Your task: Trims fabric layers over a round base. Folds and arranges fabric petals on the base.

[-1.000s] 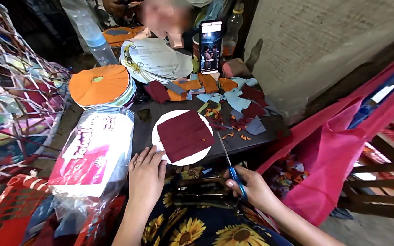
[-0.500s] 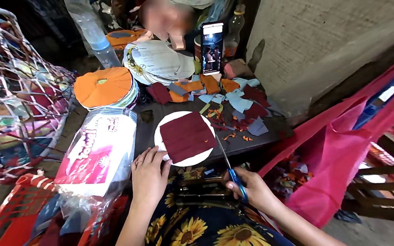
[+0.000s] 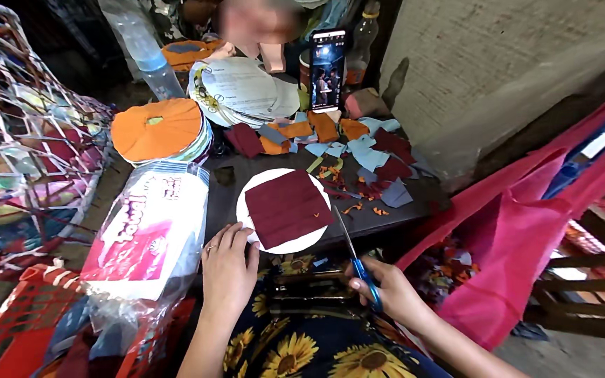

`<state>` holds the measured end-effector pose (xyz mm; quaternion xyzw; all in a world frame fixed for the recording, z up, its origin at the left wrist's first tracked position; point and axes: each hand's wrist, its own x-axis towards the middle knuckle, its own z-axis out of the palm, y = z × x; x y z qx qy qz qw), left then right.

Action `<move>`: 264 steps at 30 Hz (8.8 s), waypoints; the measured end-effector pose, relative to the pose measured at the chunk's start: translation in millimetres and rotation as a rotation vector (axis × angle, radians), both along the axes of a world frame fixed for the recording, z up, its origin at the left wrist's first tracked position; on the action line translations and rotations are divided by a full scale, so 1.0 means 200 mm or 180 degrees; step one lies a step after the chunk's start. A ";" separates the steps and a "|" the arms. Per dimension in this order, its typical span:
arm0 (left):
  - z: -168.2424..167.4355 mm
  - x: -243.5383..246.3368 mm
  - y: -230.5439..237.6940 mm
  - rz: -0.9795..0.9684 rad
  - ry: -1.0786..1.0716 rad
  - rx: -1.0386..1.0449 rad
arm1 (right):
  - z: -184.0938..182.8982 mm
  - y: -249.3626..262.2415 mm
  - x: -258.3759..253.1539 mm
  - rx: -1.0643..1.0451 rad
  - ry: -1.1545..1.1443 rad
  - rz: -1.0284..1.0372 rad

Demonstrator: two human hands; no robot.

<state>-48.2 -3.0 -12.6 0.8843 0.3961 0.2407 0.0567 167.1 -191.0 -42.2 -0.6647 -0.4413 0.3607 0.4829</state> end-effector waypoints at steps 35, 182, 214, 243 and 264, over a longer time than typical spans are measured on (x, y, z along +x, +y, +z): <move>0.04 0.44 0.05 -0.0595 0.1094 -0.0468 | -0.15 -0.08 0.14 0.0586 0.1475 0.1287; -0.01 0.43 0.05 -0.0935 0.0843 -0.0376 | 0.23 0.33 0.05 -0.0573 0.1027 0.0007; -0.01 0.43 0.05 -0.0918 0.0809 -0.0456 | 0.28 0.43 0.07 -0.0730 0.0669 -0.0044; -0.02 0.43 0.05 -0.0918 0.0800 -0.0474 | 0.33 0.48 0.14 -0.0808 0.0882 0.0220; -0.01 0.43 0.05 -0.0923 0.0810 -0.0549 | 0.35 0.48 0.14 -0.0947 0.0564 0.0154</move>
